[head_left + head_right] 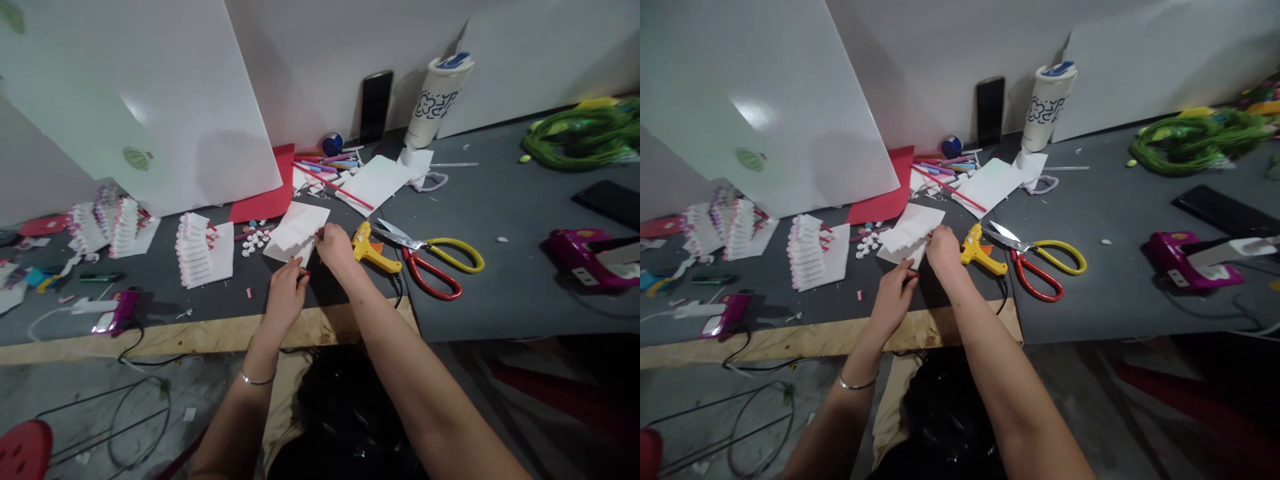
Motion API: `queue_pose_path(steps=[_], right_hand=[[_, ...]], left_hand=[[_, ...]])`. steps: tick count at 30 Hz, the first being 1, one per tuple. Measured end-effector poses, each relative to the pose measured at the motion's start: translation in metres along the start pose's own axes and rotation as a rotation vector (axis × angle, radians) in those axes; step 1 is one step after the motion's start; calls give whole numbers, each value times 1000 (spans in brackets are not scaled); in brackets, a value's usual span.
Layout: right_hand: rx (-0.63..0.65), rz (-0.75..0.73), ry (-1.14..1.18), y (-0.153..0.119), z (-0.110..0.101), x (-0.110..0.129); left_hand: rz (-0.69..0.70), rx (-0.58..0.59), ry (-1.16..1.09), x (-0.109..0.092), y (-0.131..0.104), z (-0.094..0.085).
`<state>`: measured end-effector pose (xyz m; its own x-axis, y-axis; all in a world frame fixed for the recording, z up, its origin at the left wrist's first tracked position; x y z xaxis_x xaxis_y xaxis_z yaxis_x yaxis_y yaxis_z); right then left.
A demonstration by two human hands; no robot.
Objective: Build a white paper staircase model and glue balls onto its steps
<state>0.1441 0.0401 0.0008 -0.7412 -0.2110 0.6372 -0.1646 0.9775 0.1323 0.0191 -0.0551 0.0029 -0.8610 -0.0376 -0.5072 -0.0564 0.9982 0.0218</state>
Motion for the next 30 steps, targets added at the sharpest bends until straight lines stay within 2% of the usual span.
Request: queue_pose_path(steps=[14, 30], right_hand=[[-105, -53, 15, 1, 15, -9], [-150, -97, -2, 1, 15, -9]], left_hand=[[-14, 17, -6, 2, -2, 3], [-21, 31, -3, 2, -2, 3]])
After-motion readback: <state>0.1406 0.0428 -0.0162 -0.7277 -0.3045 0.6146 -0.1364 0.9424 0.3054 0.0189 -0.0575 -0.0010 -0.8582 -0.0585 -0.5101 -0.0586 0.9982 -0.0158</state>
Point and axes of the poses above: each hand's wrist, its own y-axis towards the middle knuckle, its own z-axis out of the palm, x = y × z, the point moved 4 cm from there along y, towards the middle knuckle, and after that the axes turned 13 degrees about -z, right-handed, at the moved point
